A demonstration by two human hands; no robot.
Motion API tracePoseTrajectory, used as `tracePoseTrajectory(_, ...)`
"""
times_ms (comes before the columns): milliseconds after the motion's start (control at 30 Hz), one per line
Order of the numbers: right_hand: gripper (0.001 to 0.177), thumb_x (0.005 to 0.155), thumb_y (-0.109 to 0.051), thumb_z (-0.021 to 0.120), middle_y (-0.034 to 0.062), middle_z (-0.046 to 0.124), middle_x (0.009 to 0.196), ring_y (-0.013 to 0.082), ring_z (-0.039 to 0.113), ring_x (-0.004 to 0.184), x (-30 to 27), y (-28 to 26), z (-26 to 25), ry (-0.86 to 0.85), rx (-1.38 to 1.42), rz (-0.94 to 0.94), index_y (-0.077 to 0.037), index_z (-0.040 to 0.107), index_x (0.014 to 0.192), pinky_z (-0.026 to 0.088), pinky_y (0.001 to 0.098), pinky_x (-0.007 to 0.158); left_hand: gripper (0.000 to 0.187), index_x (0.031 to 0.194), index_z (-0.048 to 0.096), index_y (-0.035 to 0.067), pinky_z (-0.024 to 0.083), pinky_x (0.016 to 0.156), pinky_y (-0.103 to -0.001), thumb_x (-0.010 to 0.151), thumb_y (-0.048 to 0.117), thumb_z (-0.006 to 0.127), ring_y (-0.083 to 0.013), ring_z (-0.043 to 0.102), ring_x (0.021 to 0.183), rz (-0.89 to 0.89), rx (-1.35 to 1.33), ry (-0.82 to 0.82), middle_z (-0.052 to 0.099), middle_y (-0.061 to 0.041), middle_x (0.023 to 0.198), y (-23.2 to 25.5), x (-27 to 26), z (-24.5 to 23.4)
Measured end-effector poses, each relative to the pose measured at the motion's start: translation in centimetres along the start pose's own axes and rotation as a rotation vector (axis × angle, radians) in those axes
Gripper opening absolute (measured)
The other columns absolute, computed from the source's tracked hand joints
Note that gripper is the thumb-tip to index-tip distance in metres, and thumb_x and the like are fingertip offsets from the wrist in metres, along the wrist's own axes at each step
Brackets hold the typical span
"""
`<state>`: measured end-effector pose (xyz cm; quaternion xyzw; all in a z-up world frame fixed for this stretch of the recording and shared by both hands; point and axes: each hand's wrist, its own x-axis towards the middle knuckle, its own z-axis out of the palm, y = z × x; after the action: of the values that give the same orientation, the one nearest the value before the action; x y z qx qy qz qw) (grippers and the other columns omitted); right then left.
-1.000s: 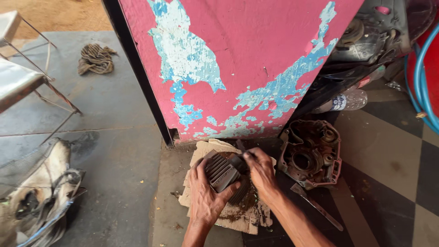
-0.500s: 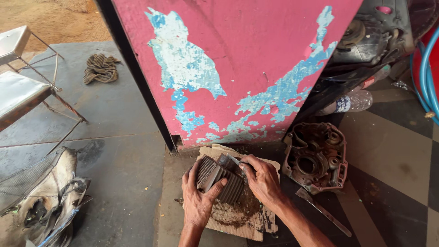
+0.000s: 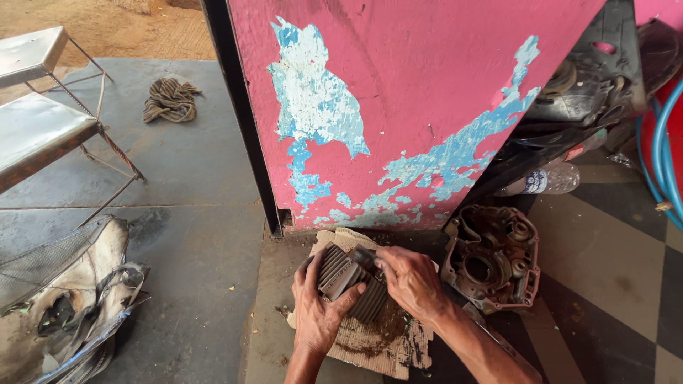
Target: The person cleans a motorcycle engine cylinder head by scraping residue from its surface using a small metal tool. They rotate the part on a piece of cardboard to access different sides while clearing away debris.
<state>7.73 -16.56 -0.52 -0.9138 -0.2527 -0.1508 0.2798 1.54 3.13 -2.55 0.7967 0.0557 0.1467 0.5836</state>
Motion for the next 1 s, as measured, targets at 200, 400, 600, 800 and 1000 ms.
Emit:
tracePoseTrajectory(200,0.019,0.092,-0.005,0.065,0.016,0.074,0.093,0.0201,0.072,0.069,-0.7,2.0,1.7,0.195,-0.124,-0.156,-0.001,0.07,0.11,0.061,0.0275,0.054,0.096,0.146,0.05,0.012,0.038,0.111,-0.049,0.065,0.047,0.09,-0.037,0.044,0.135,0.013,0.056,0.001,0.046,-0.016,0.145,0.0,-0.2,0.3)
tracePoseTrajectory(400,0.012,0.096,-0.008,0.065,0.0099,0.075,0.072,0.0209,0.066,0.05,-1.1,1.3,1.6,-0.148,-0.082,0.226,-0.006,0.076,0.102,0.051,0.0342,0.041,0.096,0.145,0.05,0.013,0.039,0.111,-0.047,0.065,0.047,0.09,-0.0354,0.045,0.134,-0.014,0.044,-0.009,0.046,-0.015,0.145,-0.3,-0.1,0.2)
tracePoseTrajectory(600,0.018,0.091,-0.008,0.067,0.0145,0.076,0.088,0.0149,0.07,0.058,-1.3,0.8,2.3,0.116,-0.007,-0.181,0.0,0.071,0.107,0.057,0.0283,0.048,0.095,0.145,0.051,0.013,0.041,0.11,-0.047,0.064,0.046,0.09,-0.0344,0.046,0.134,-0.005,0.001,0.001,0.047,-0.014,0.145,-0.1,-0.2,-0.2)
tracePoseTrajectory(800,0.015,0.093,-0.004,0.066,0.0149,0.077,0.08,0.0193,0.07,0.056,-0.6,0.4,1.9,-0.007,-0.081,0.139,-0.001,0.073,0.105,0.057,0.0324,0.046,0.096,0.145,0.05,0.013,0.039,0.111,-0.047,0.064,0.045,0.09,-0.0347,0.045,0.135,-0.015,-0.011,-0.003,0.046,-0.014,0.145,-0.1,-0.1,-0.2)
tracePoseTrajectory(1000,0.015,0.089,-0.005,0.071,0.0186,0.075,0.086,0.0248,0.07,0.064,-0.2,0.5,0.5,0.109,-0.077,-0.142,0.003,0.071,0.102,0.057,0.0338,0.052,0.095,0.145,0.05,0.014,0.039,0.111,-0.047,0.064,0.045,0.09,-0.0345,0.045,0.135,-0.037,-0.006,0.001,0.047,-0.013,0.145,0.1,-0.3,-0.3)
